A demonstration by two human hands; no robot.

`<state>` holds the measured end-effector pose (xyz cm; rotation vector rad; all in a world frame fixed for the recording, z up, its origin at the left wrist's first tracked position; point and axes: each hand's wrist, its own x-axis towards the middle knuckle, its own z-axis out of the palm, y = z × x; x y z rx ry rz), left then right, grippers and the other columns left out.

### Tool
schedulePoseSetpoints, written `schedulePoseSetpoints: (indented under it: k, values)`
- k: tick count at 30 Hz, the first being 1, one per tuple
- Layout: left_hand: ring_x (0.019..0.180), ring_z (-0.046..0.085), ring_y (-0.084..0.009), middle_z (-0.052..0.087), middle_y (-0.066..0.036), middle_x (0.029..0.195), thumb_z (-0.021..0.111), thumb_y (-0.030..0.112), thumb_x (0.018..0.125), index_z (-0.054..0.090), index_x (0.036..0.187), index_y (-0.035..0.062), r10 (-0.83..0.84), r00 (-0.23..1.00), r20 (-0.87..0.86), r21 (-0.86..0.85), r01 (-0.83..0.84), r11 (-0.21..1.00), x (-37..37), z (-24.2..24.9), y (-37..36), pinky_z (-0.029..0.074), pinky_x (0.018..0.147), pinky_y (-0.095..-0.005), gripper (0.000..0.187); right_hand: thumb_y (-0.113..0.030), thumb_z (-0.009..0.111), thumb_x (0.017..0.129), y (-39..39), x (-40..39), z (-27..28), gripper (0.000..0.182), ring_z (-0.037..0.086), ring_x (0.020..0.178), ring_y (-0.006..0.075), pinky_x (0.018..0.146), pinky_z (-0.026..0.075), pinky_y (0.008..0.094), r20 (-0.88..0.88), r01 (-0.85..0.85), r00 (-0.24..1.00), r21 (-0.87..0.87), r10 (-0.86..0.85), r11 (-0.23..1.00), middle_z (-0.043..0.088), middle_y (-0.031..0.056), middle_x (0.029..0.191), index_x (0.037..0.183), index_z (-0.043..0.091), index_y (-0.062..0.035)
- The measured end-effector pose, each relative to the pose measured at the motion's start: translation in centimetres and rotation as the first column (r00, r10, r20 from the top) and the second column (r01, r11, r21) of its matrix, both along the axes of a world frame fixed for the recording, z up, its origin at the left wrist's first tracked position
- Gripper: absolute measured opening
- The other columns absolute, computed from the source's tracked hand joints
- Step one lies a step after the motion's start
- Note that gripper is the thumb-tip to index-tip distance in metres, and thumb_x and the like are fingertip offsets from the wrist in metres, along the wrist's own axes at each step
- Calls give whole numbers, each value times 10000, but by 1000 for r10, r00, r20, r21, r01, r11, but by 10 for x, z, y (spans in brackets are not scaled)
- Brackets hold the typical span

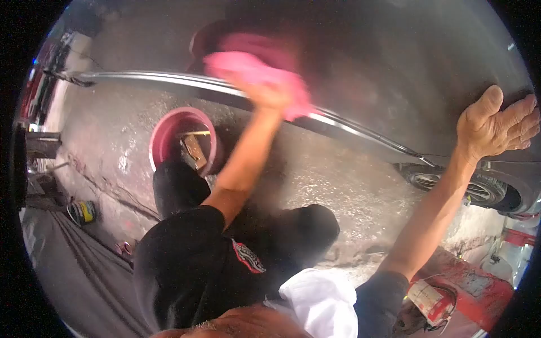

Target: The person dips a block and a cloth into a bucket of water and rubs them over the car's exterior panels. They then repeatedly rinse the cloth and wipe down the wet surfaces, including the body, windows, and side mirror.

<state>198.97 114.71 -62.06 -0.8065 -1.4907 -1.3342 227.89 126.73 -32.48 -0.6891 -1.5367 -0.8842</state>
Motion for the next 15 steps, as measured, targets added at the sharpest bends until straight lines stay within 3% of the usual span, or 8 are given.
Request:
schedulePoseSetpoints:
  k: [4,7,8,10,12,13,15]
  values:
    - [1248,416,-416,441,-308,1293,414,411,973,384,1275,-62,239,881,409,54,-284,957,-220,70,-96,303,1023,-533,561,-556,387,967,-5,-6,7,752,380,1343,383,1113,231,484,73,-41,997,50,38,998,480,251,1398,1427,400,38]
    - [1104,595,-432,619,-348,1105,311,294,1025,572,1102,-99,277,692,667,8,-378,926,-366,128,-164,469,928,-471,477,-502,400,981,-13,-15,11,702,363,1360,392,1111,237,494,100,-88,992,94,78,992,439,250,1438,1433,399,35]
    - [1008,632,-456,641,-325,1075,331,290,1019,593,1049,-82,318,666,675,6,-435,900,-363,158,-172,511,842,-487,456,-482,402,987,-12,-12,8,679,352,1368,399,1112,237,502,87,-54,995,75,47,996,415,251,1459,1433,404,30]
    - [1042,610,-447,633,-312,1100,355,285,998,598,1059,-78,335,688,644,6,-443,897,-425,180,-184,487,871,-494,442,-476,395,992,-8,-8,6,672,348,1370,401,1113,239,502,76,-33,997,97,25,995,403,248,1468,1438,400,26]
    - [1109,568,-430,615,-286,1150,402,275,955,609,1078,-70,342,824,452,4,-385,923,-389,233,-170,440,931,-509,421,-470,387,997,-5,-4,3,665,344,1372,404,1114,240,501,49,-2,999,116,-4,993,391,246,1478,1443,396,23]
    - [1143,546,-421,607,-272,1175,426,271,934,614,1088,-65,266,908,325,-2,-280,960,-337,257,-151,416,961,-516,415,-472,358,1010,-4,-3,3,649,306,1401,394,1137,201,516,72,0,997,108,-8,994,378,237,1491,1454,388,2]
    - [1211,503,-403,589,-246,1225,473,261,891,625,1108,-57,-50,996,79,-48,54,997,-190,293,-104,369,1021,-531,413,-473,330,1024,-1,-2,4,635,268,1430,384,1159,162,531,83,-22,996,121,12,992,365,227,1504,1464,381,-19]
